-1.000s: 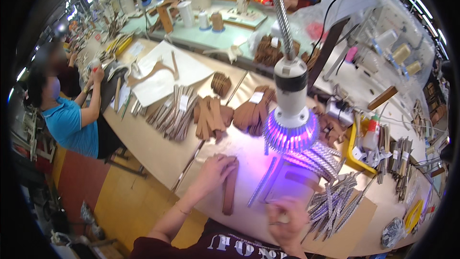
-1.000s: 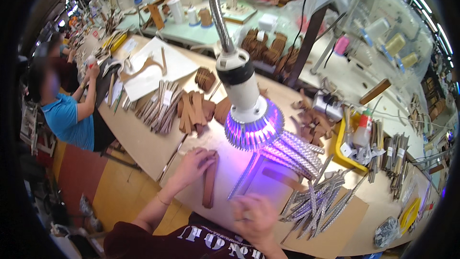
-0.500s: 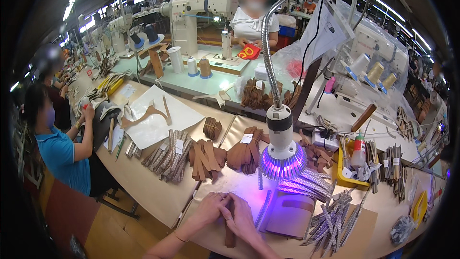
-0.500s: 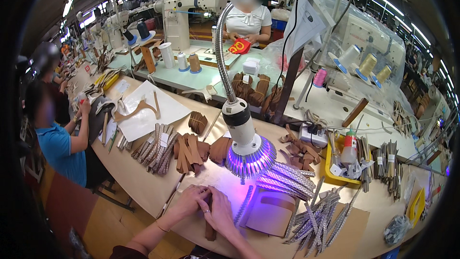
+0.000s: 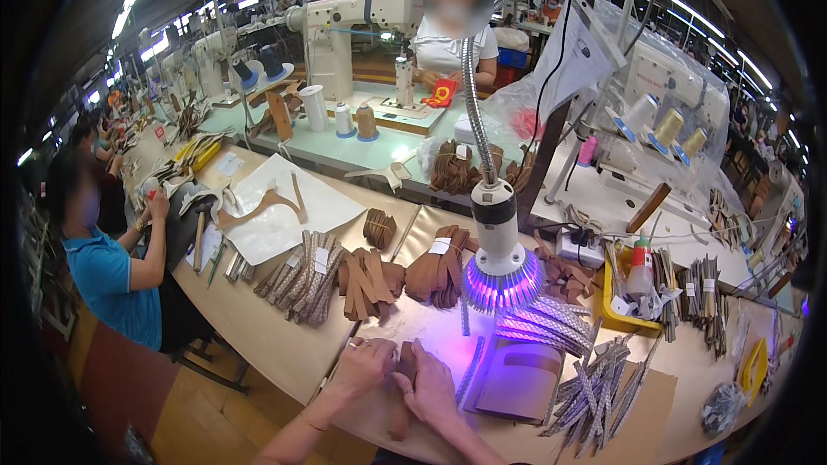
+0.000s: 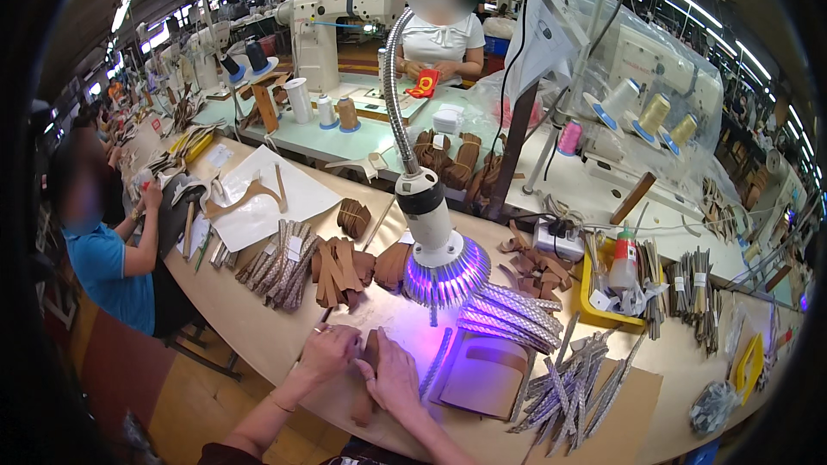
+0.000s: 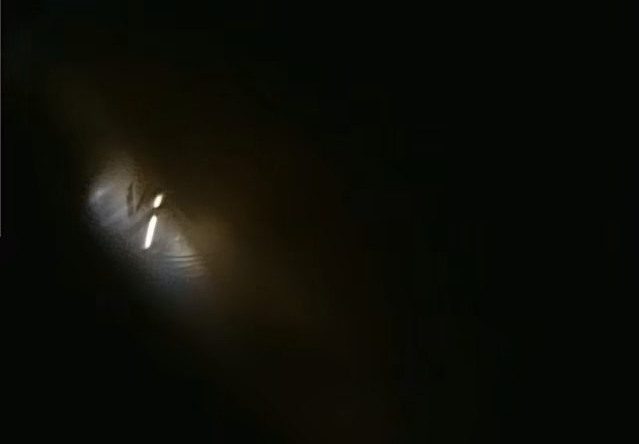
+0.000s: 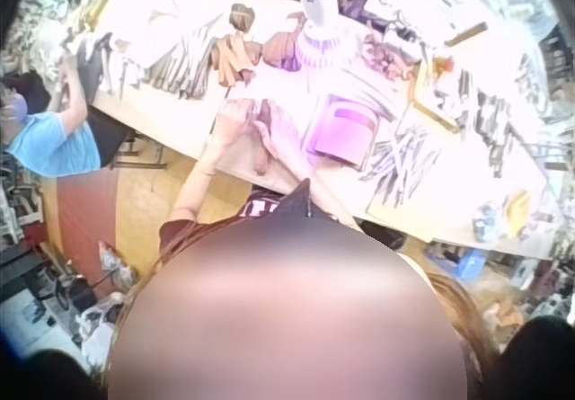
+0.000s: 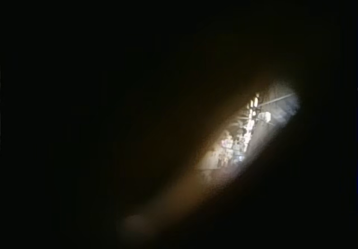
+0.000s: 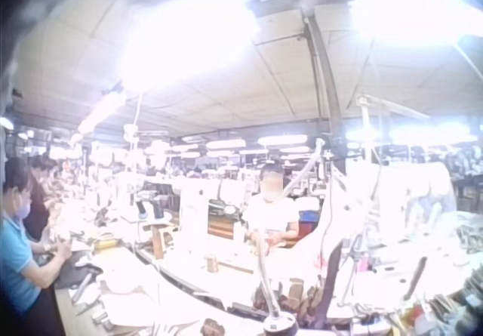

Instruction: The person repeatedly picks up braided cords and wraps them around a cylindrical cardboard form on a workbench. The person handles the cords one at a time, aligning and pressing them into place under a purple UV lamp. Other workers are visible in the background at adjacent stations.

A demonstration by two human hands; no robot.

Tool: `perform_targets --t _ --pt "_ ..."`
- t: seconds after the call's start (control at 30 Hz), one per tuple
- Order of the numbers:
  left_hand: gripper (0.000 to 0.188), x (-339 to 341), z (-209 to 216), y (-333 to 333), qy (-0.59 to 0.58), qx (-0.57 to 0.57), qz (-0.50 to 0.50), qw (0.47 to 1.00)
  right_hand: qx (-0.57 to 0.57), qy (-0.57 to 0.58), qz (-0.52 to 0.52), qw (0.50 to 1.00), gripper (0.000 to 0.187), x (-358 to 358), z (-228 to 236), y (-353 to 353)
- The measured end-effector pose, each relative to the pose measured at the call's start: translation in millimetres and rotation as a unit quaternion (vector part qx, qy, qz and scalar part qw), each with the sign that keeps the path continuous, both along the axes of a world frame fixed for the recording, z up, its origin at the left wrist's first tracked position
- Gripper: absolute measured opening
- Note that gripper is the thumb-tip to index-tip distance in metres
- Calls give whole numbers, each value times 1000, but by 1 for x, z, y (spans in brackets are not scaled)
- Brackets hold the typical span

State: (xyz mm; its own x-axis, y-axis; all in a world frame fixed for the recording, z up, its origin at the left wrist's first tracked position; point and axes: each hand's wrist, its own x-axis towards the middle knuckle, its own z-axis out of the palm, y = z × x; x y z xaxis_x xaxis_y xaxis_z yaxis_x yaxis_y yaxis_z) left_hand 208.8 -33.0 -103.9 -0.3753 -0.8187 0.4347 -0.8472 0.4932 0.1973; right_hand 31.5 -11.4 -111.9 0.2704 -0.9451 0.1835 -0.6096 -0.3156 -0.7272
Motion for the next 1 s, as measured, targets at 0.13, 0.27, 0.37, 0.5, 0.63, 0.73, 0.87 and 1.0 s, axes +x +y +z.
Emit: perform_targets --t 0.13,0.27,0.37,0.5,0.63,0.73,0.87,1.0 --pt "14 19 27 10 -7 -59 34 998 -105 90 17 990 71 3 -1 5" --pt "13 38 68 17 -11 -90 58 994 -61 132 29 989 70 3 -4 9" --pt "9 43 102 24 77 -166 98 978 -49 149 39 987 69 3 -3 10" --pt "8 28 131 40 52 -181 58 980 -15 41 35 998 67 -5 20 16" --pt "12 -18 131 37 -32 -14 -34 999 43 -213 68 974 68 -36 71 36" --pt "15 -46 131 24 -69 26 -110 991 160 -271 70 947 68 -56 101 48" --pt "18 -65 135 13 -85 55 -189 977 208 -269 21 940 53 -65 109 45" --pt "15 -69 134 5 -99 70 -166 979 170 -254 -54 951 27 -76 111 46"
